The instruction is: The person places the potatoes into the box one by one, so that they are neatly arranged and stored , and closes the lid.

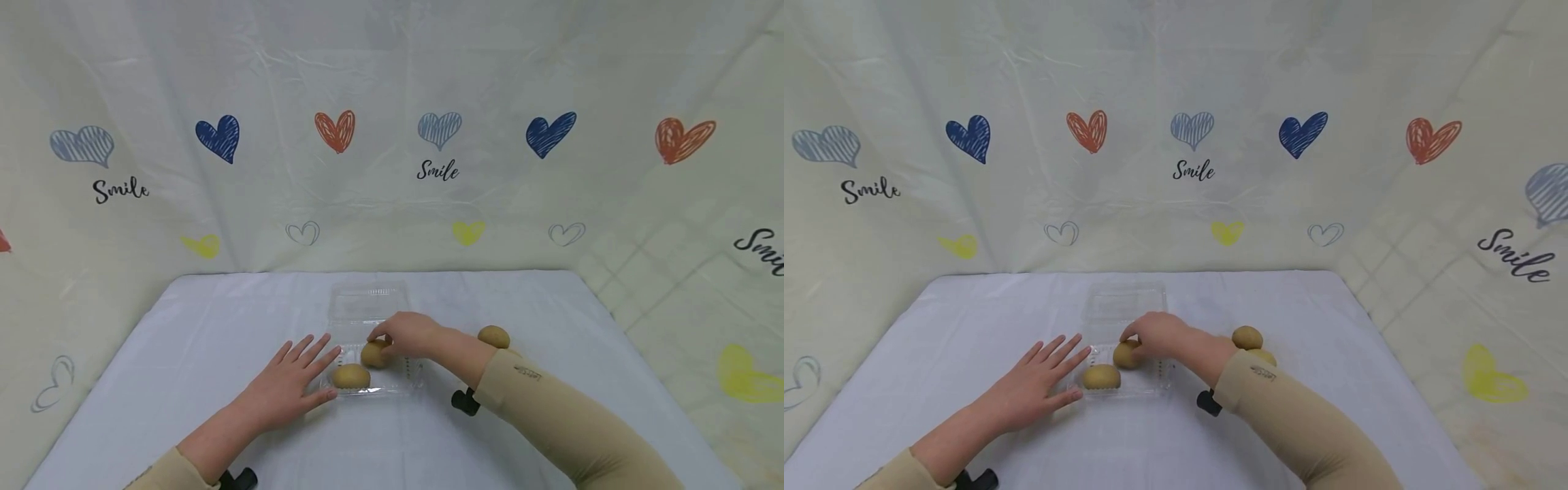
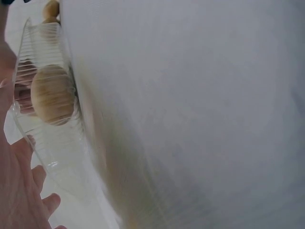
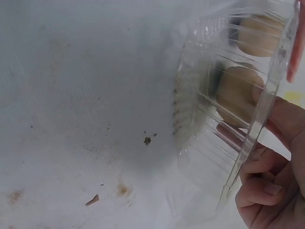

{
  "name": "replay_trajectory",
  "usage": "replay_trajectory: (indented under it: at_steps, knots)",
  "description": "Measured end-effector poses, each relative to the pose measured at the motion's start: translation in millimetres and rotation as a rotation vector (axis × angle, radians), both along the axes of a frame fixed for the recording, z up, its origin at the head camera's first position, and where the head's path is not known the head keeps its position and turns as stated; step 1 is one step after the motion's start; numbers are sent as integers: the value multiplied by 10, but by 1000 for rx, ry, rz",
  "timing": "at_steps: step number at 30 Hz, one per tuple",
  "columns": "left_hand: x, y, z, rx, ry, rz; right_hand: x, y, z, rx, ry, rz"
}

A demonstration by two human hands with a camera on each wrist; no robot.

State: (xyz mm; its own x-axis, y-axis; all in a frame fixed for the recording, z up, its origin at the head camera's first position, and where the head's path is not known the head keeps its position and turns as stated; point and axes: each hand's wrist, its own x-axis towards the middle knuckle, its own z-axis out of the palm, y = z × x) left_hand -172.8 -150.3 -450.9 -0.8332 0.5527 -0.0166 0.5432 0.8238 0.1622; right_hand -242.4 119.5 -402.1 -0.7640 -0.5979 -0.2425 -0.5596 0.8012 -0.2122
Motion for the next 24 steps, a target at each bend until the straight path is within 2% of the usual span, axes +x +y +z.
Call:
replay_trajectory:
  at_steps: [10,24]
  knots:
    - [3,-14,7,15,12,-14,-21,-117,-96,-85,-20,-54]
    - [10,-22,19,31,10,-22,-11,-416,-139,-110,-9,-104]
